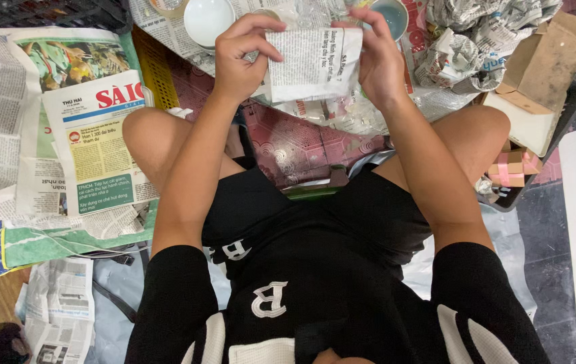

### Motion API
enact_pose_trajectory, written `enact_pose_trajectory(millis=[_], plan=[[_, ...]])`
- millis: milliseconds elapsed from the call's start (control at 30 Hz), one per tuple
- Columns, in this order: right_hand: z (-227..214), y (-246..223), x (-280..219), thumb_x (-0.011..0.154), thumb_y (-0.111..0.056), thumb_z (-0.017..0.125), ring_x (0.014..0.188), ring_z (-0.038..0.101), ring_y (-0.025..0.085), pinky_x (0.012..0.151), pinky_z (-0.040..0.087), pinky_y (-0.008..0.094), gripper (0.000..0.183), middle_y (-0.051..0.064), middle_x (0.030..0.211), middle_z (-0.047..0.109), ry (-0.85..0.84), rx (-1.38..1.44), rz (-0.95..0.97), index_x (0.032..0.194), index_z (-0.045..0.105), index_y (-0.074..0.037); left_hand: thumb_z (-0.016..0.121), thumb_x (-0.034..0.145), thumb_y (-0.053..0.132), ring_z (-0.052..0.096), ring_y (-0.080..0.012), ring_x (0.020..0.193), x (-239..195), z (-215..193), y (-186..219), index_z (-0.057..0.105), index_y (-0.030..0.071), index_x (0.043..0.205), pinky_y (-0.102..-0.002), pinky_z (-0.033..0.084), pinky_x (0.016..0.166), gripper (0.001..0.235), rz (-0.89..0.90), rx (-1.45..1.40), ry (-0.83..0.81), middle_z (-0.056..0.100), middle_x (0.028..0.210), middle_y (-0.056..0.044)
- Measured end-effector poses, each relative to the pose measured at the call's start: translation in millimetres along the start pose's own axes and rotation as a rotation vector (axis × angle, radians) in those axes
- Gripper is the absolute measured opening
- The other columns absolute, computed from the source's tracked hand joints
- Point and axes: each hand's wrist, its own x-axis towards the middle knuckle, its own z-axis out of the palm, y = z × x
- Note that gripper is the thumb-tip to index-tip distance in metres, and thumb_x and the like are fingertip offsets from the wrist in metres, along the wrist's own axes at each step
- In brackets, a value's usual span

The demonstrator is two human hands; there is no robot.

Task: The person wraps small ceramic bowls and cups with newspaper. They fold the paper around each item, tuck the edges, and place the wrapped items into a black plastic crate. The process is repeated for multiple items.

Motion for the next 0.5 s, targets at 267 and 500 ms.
enact_pose_trajectory(millis=[267, 500], plan=[[-3.2, 13.2, -2.5, 0.109, -0.013, 0.068, 0.090, 0.066, 0.009, 0.081, 0.054, 0.026, 0.019, 0.003, 0.105, 0.074, 0.060, -0.849, -0.230, 0.124, 0.067, -0.001, 0.060, 0.080, -0.012, 0.070, -0.0271, 0.118, 3.7, -9.5, 20.5, 0.071, -0.001, 0.093, -0.036, 0.060, 0.098, 0.021, 0.081, 0.251, -0.187, 0.068, 0.130, -0.013], [11.7, 12.3, -15.8, 0.105, -0.011, 0.068, 0.085, 0.063, 0.005, 0.075, 0.052, 0.024, 0.015, 0.002, 0.095, 0.072, -0.093, -0.995, -0.238, 0.115, 0.068, 0.000, 0.072, 0.104, 0.017, 0.072, -0.0254, 0.083, 1.1, 1.4, 15.9, 0.079, 0.005, 0.102, -0.035, 0.056, 0.073, 0.014, -0.040, 0.379, -0.269, 0.075, 0.097, -0.009]])
